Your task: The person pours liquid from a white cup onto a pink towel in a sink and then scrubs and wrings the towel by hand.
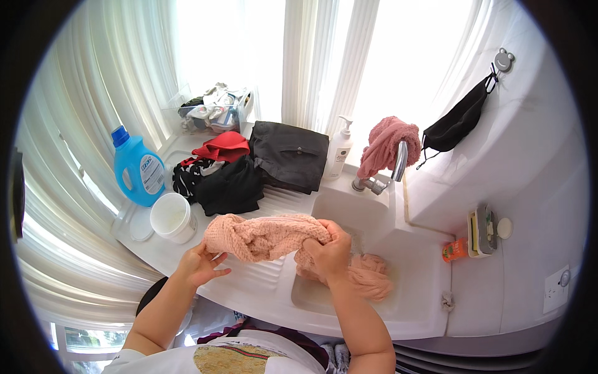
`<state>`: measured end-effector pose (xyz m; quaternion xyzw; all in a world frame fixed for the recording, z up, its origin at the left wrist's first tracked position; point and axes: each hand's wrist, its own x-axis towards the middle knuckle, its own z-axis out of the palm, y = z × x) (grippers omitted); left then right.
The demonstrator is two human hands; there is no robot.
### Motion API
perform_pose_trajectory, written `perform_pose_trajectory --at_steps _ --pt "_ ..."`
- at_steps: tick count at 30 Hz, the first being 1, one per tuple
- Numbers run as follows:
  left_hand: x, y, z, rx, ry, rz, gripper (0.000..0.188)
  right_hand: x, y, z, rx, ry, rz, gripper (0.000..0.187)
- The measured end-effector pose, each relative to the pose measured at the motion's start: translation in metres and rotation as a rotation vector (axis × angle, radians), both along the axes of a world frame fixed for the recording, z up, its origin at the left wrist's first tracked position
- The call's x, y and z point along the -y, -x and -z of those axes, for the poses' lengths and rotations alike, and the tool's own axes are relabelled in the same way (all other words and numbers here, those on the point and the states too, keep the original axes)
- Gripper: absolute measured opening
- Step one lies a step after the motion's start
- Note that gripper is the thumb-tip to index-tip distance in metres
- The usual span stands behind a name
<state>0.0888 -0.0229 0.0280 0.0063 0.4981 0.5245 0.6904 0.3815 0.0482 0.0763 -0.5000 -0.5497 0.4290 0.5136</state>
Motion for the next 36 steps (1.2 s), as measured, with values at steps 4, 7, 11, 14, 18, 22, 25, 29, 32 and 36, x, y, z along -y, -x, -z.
perform_pose_trajectory --at_steps 4,7,11,14,18,22,25,29,32,36 --pt "0.016 0.02 0.009 -0.437 -0.103 0.066 0.038 -0.012 0.015 -0.052 -0.205 -0.072 -0.089 0.027" --pt "0.012 -0.005 -0.007 -1.344 -0.575 0.208 0.059 -0.018 0.014 -0.067 -0.228 0.024 -0.283 0.026" --pt "-0.032 -0.066 -0.053 -1.587 -1.284 0.301 0.07 -0.011 0.028 -0.037 0.088 0.157 -0.538 0.035" --pt "-0.054 -0.066 -0.027 -1.275 -1.093 0.655 0.067 -0.005 0.016 0.019 -0.026 0.216 -0.537 0.061" --pt "-0.064 -0.069 -0.016 -0.886 -0.881 0.604 0.057 0.005 -0.035 0.112 0.446 0.196 -0.519 0.116" --pt "-0.066 -0.063 -0.061 -0.827 -0.899 0.658 0.045 0.014 -0.04 0.141 0.639 0.408 -0.482 0.107" --pt "-0.069 -0.041 -0.095 -0.785 -0.841 0.573 0.042 0.008 -0.047 0.158 0.484 0.494 -0.431 0.078" --pt "-0.057 -0.004 -0.112 -1.311 -0.956 0.397 0.046 0.004 -0.022 0.105 0.38 0.249 -0.234 0.042" --pt "-0.045 0.009 -0.116 -1.849 -1.105 0.183 0.053 -0.013 0.004 0.043 -0.112 0.383 -0.049 0.031" --pt "-0.031 -0.015 -0.092 -2.16 -1.055 0.423 0.065 -0.038 0.014 0.024 0.021 0.247 0.053 0.03"
